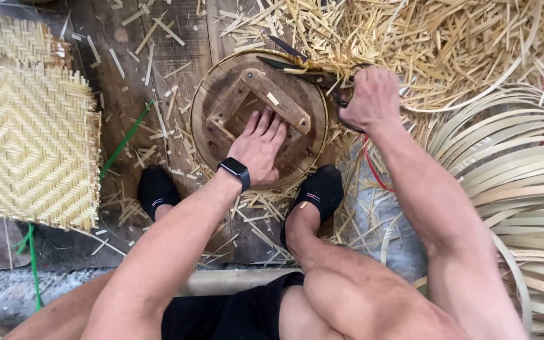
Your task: The person sits on the floor making a round woven bamboo tray. They lay a square woven bamboo mat over a round wooden mold, trim the overhanging edges with scissors, press and shape the mat to the mold, fit a bent bamboo rim strip around the edge, and tuck and secure the rim to finish the tray.
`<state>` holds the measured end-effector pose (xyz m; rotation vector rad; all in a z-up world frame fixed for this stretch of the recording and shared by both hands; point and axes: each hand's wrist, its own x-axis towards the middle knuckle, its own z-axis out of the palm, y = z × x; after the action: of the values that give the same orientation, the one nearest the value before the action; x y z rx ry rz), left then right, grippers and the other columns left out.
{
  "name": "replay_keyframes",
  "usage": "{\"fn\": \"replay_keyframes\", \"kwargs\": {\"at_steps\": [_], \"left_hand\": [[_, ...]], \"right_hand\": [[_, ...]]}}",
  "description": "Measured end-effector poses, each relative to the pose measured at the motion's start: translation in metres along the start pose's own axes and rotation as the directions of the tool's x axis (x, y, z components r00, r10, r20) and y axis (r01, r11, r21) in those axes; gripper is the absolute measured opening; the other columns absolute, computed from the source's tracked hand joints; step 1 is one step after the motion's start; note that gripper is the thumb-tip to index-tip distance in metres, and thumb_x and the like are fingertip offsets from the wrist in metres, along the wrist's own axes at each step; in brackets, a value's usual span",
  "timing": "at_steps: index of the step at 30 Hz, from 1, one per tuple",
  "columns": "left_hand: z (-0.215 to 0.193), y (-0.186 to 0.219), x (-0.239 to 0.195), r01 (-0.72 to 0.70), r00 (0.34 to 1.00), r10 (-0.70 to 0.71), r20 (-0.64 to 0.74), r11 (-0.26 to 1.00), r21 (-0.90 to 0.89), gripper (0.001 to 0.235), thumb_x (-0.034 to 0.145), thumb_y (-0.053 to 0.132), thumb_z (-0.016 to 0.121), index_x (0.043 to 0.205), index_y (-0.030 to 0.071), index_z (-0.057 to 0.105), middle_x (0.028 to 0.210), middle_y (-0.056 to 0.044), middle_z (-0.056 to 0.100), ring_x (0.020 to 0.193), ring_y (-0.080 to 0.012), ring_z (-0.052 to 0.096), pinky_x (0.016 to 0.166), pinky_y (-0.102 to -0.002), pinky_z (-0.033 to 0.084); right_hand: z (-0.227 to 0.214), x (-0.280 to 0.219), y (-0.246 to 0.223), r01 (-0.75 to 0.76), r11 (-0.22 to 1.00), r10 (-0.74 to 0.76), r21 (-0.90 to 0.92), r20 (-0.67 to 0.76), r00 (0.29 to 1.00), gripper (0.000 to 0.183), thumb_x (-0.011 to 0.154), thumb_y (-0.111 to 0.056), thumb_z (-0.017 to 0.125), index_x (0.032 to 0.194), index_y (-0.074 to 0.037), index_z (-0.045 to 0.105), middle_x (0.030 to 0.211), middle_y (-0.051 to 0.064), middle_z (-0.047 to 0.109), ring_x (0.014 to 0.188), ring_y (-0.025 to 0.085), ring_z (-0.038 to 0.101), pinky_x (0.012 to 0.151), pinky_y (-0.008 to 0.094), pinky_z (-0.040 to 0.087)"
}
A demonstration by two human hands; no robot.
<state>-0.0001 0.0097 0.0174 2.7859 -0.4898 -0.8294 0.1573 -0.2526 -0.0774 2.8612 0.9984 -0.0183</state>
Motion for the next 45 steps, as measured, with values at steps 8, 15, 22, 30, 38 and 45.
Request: {"fn": "replay_keyframes", "kwargs": {"at_steps": [8, 15, 22, 30, 38, 45], "left_hand": [[0.000, -0.012, -0.011, 0.037, 0.999, -0.037, 0.024, 0.999, -0.021, 0.109, 0.070, 0.050, 0.077, 0.152, -0.004, 0.028, 0.169, -0.030, 0.009, 0.160, -0.0389, 0.005, 0.130, -0.052, 0.005], [0.038, 0.033, 0.058, 0.268, 0.584, -0.639, -0.501, 0.734, -0.624, 0.126, 0.086, 0.057, 0.082, 0.165, 0.003, 0.000, 0.170, -0.027, -0.014, 0.159, -0.0485, -0.011, 0.129, -0.061, 0.002], [0.043, 0.019, 0.037, 0.232, 0.764, -0.477, -0.435, 0.831, -0.505, 0.129, 0.067, 0.041, 0.083, 0.162, 0.001, 0.005, 0.168, -0.026, -0.008, 0.155, -0.0476, -0.009, 0.127, -0.065, 0.008], [0.026, 0.029, 0.023, 0.178, 0.824, -0.397, -0.405, 0.859, -0.481, 0.125, 0.068, 0.038, 0.081, 0.161, 0.002, 0.007, 0.170, -0.023, -0.006, 0.157, -0.0453, -0.010, 0.129, -0.061, 0.008], [0.027, 0.012, 0.006, 0.077, 0.912, -0.238, -0.333, 0.899, -0.431, 0.126, 0.063, 0.034, 0.083, 0.160, 0.003, 0.010, 0.168, -0.023, -0.001, 0.155, -0.0449, -0.007, 0.126, -0.062, 0.011], [0.000, 0.008, 0.006, 0.065, 0.927, -0.206, -0.313, 0.912, -0.405, 0.116, 0.063, 0.033, 0.083, 0.157, 0.001, 0.023, 0.168, -0.022, 0.010, 0.155, -0.0436, 0.003, 0.123, -0.063, 0.021]], "right_hand": [[0.011, -0.054, 0.044, -0.097, 0.993, 0.064, 0.064, 0.399, 0.915, 0.042, 0.096, -0.039, 0.068, 0.069, -0.010, 0.054, 0.069, 0.005, 0.053, 0.068, 0.019, 0.050, 0.061, 0.038, 0.044], [-0.020, 0.017, -0.008, 0.036, 0.999, -0.035, 0.003, 0.322, 0.946, 0.038, 0.077, -0.045, 0.071, 0.068, -0.012, 0.054, 0.074, 0.007, 0.049, 0.079, 0.022, 0.049, 0.073, 0.039, 0.044], [0.025, -0.031, 0.028, -0.110, 0.990, 0.059, 0.084, 0.461, 0.886, 0.037, 0.097, -0.037, 0.059, 0.069, -0.013, 0.053, 0.062, 0.002, 0.045, 0.064, 0.020, 0.047, 0.053, 0.040, 0.043], [0.008, -0.022, 0.011, -0.055, 0.995, 0.035, 0.077, 0.243, 0.969, 0.043, 0.086, -0.051, 0.069, 0.071, -0.010, 0.062, 0.066, 0.004, 0.052, 0.063, 0.019, 0.051, 0.056, 0.037, 0.044], [0.009, -0.018, 0.022, -0.106, 0.989, 0.041, 0.105, 0.491, 0.870, 0.032, 0.097, -0.041, 0.056, 0.083, -0.014, 0.062, 0.067, 0.005, 0.053, 0.063, 0.021, 0.054, 0.063, 0.041, 0.051], [0.012, -0.058, 0.057, -0.306, 0.950, 0.217, 0.064, 0.571, 0.792, 0.025, 0.100, -0.031, 0.060, 0.089, -0.009, 0.063, 0.080, 0.011, 0.063, 0.078, 0.026, 0.059, 0.075, 0.043, 0.051]]}}
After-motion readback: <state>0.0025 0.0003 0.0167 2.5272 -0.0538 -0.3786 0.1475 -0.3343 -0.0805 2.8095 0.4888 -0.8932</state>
